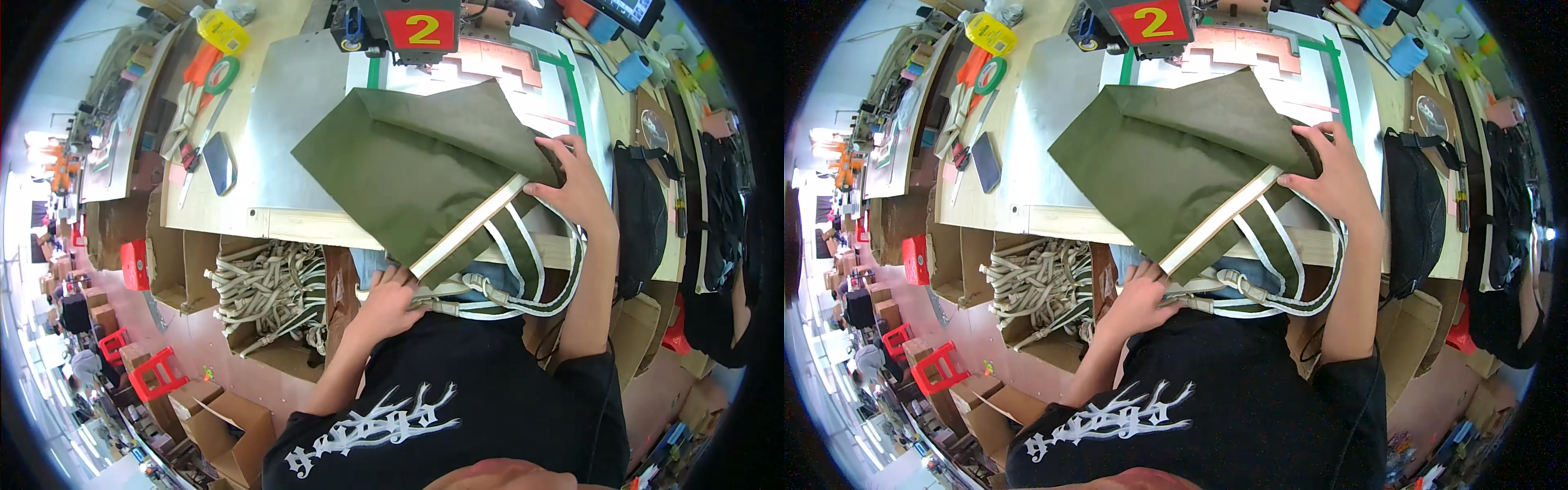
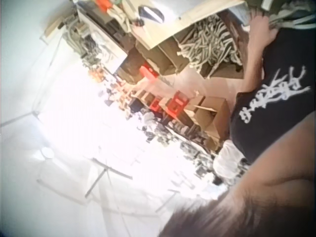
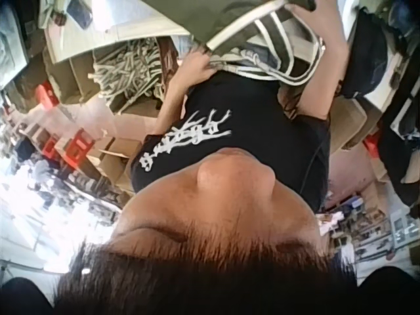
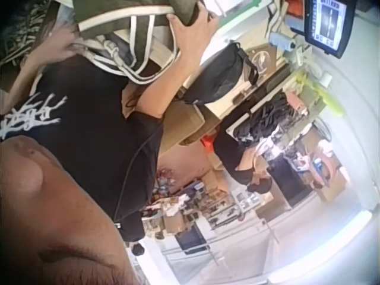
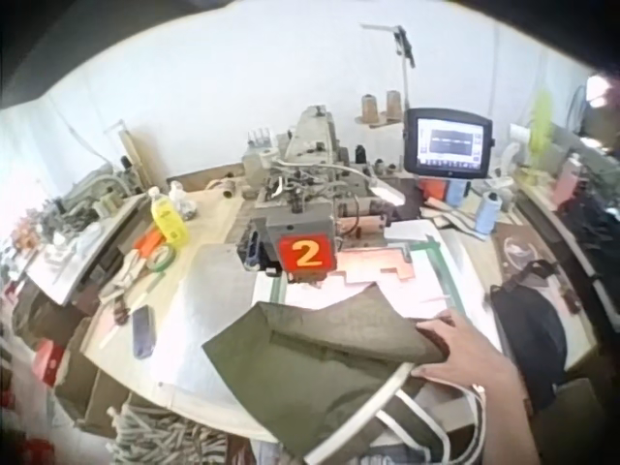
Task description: The user is sewing straps onto a canvas bag using a programmable sewing machine.
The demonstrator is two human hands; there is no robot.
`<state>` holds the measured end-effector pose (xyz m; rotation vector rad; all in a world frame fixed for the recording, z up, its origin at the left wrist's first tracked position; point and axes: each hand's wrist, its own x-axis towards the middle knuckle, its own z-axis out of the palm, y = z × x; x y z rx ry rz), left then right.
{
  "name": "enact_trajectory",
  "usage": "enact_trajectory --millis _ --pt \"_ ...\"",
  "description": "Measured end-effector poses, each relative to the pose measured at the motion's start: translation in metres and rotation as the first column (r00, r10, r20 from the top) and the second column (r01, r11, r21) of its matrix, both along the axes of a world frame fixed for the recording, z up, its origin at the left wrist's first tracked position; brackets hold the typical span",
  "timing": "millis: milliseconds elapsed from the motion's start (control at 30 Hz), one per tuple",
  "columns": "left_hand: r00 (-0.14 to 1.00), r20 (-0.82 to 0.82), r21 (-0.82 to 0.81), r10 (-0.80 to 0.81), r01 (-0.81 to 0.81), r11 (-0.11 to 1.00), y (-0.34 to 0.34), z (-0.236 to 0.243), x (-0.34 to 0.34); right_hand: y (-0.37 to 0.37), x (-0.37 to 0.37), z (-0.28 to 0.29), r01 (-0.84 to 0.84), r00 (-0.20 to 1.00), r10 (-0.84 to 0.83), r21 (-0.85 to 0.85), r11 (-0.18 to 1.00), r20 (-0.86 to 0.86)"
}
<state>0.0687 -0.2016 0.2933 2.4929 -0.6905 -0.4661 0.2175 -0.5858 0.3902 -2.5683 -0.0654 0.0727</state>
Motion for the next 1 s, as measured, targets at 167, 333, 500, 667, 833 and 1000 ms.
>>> enact_trajectory --millis 167,333,500,667,833,1000 --pt "0.990 0.024 -0.002 -0.139 0.139 0.990 -0.004 -0.012 -0.001 -0.003 -0.009 -0.007 -0.007 0.997 0.005 0.021 1.000 0.077" --pt "0.997 -0.014 -0.202 -0.076 0.071 0.977 -0.012 0.001 -0.006 -0.001 -0.009 -0.005 0.039 0.997 -0.041 0.036 0.999 0.059" --pt "0.988 -0.027 -0.247 -0.153 0.141 0.959 -0.025 0.011 -0.005 0.002 -0.005 -0.004 0.055 0.998 -0.055 0.014 0.998 0.033" --pt "0.982 -0.080 -0.166 -0.169 0.154 0.974 -0.049 0.007 0.000 0.003 -0.011 -0.008 0.074 0.997 -0.073 -0.025 0.997 0.028" --pt "0.946 0.055 -0.418 -0.319 0.312 0.853 -0.086 0.014 0.002 0.007 -0.007 -0.003 0.086 0.996 -0.086 -0.037 0.996 -0.006" --pt "0.928 0.170 -0.489 -0.332 0.372 0.789 -0.133 0.017 0.011 -0.004 0.001 -0.010 0.042 0.996 -0.029 0.165 0.985 -0.082"
